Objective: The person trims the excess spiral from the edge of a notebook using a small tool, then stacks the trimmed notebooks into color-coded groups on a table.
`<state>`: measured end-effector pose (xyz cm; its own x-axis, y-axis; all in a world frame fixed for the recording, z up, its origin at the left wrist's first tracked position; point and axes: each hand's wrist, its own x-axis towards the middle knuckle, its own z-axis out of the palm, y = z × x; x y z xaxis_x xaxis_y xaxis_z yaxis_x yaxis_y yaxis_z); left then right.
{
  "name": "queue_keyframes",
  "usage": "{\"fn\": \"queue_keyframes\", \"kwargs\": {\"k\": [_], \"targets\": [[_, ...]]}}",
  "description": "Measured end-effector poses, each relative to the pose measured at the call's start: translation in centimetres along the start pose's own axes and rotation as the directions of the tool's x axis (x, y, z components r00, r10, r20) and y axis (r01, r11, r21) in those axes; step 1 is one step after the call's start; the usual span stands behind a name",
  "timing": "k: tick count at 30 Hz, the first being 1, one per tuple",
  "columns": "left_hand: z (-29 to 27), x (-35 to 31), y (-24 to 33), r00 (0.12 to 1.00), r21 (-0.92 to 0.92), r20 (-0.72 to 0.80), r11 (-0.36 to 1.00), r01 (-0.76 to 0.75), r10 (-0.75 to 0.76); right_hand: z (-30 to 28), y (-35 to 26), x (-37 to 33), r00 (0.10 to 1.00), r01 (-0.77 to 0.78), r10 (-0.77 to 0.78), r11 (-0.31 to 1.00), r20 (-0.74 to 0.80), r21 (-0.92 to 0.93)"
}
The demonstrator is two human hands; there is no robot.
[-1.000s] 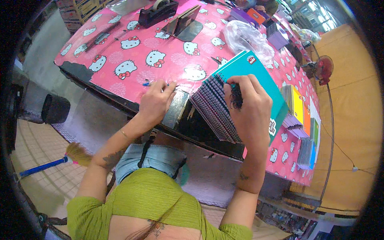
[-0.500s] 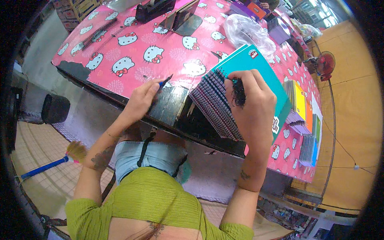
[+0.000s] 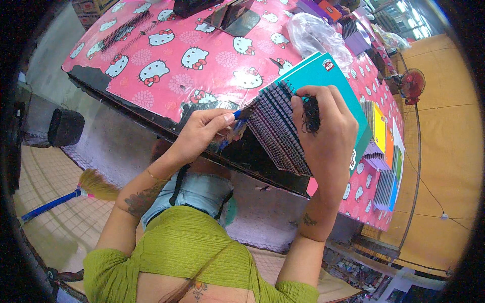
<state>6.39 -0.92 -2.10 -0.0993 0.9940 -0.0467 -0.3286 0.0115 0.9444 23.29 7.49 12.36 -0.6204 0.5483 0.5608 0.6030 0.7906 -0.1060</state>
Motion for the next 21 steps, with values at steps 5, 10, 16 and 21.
{"fn": "queue_keyframes", "kwargs": {"k": [5, 10, 16, 21], "targets": [[-0.5, -0.1, -0.4, 0.999, 0.0, -0.008, 0.999, 0.042, -0.042, 0.0, 0.0, 0.0, 1.0, 0.013, -0.013, 1.0, -0.005, -0.004], [0.0, 0.4, -0.8, 0.986, 0.21, -0.069, 0.968, -0.133, 0.151, 0.0, -0.1, 0.0, 1.0, 0.001, -0.001, 1.0, 0.0, 0.003], [0.6, -0.2, -1.5, 0.812, 0.773, -0.03, 0.529, -0.351, 0.582, 0.0, 0.0, 0.0, 1.0, 0.009, -0.009, 1.0, -0.004, 0.0], [0.0, -0.5, -1.8, 0.997, -0.094, -0.018, 0.993, 0.077, -0.079, -0.1, -0.1, 0.0, 1.0, 0.002, -0.002, 1.0, 0.003, -0.004]]}}
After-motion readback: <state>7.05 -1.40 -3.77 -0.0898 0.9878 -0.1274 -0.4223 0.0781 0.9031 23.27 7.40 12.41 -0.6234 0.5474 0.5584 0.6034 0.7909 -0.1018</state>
